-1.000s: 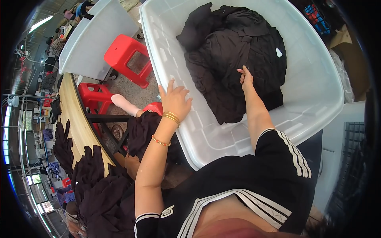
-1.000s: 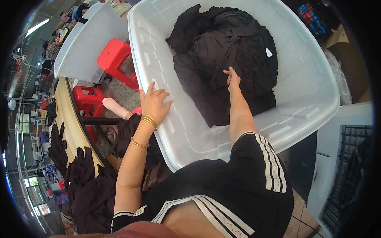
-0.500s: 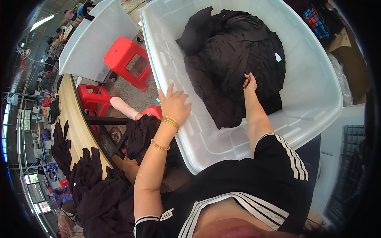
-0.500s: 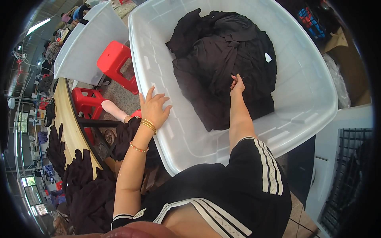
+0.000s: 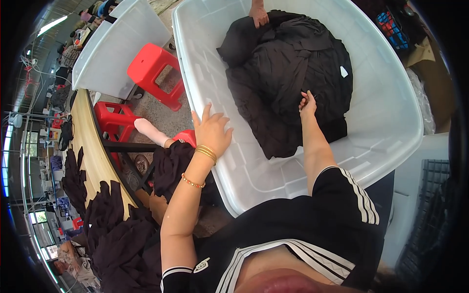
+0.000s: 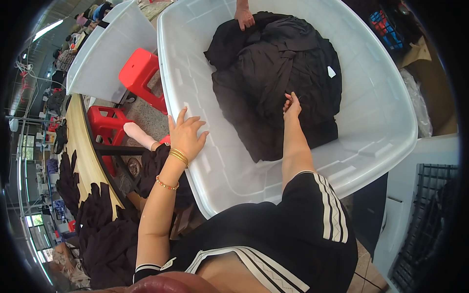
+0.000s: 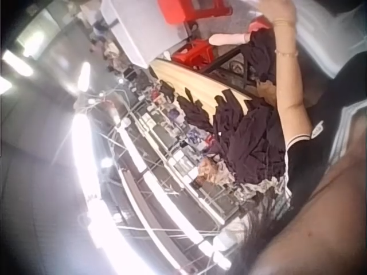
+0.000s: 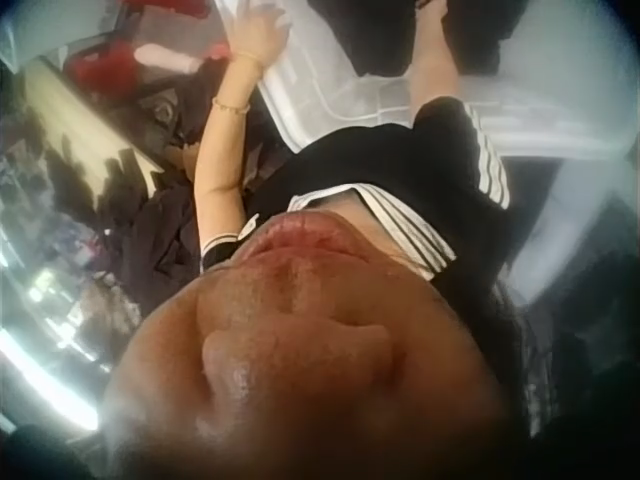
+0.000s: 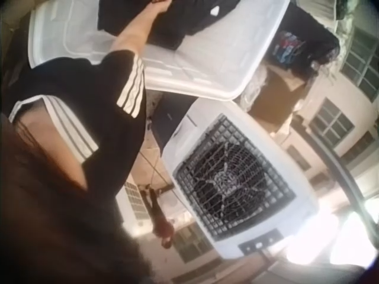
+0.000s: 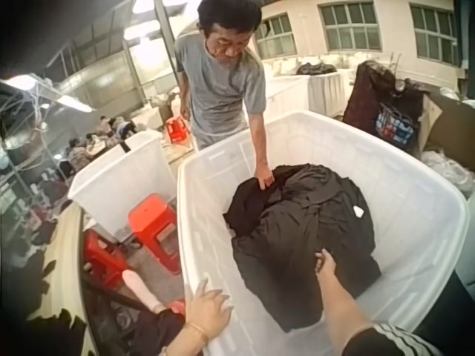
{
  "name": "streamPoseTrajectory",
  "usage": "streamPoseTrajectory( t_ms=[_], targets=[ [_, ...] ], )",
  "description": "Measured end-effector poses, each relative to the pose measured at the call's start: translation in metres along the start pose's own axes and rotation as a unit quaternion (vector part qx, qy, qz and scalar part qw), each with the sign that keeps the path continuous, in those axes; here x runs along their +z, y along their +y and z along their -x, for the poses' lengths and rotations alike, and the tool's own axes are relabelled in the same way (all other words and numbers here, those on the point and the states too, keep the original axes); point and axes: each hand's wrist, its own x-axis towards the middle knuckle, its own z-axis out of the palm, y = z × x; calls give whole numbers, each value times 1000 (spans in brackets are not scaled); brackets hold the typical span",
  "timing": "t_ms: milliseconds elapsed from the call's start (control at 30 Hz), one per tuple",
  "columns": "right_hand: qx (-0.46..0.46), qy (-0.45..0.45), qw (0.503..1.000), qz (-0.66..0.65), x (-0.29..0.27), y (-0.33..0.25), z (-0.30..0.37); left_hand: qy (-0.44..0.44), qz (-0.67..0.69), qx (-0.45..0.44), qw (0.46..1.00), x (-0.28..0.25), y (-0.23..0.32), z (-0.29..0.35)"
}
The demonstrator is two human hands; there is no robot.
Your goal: Trimming loose threads from fabric pieces using nippers and recording the count in a production logbook.
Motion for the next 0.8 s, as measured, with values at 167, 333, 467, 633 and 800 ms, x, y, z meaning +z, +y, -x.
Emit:
streamPoseTrajectory(
  t_ms=[167,333,467,633,800],
  targets=[
    [9,0,1000,-9,1,2,0,-4,-5,-4,1000,0,0,-1],
    [16,-15,999,-32,-2,1,-5,32,18,9,999,1,-3,0],
    [19,-36,997,-66,-4,-1,-10,85,160,18,983,2,-10,0],
    [34,-38,997,-61,-3,5,-9,62,227,0,972,1,-13,1],
    [45,-66,991,-106,7,-1,-8,71,146,1,987,1,-6,1]
  ],
)
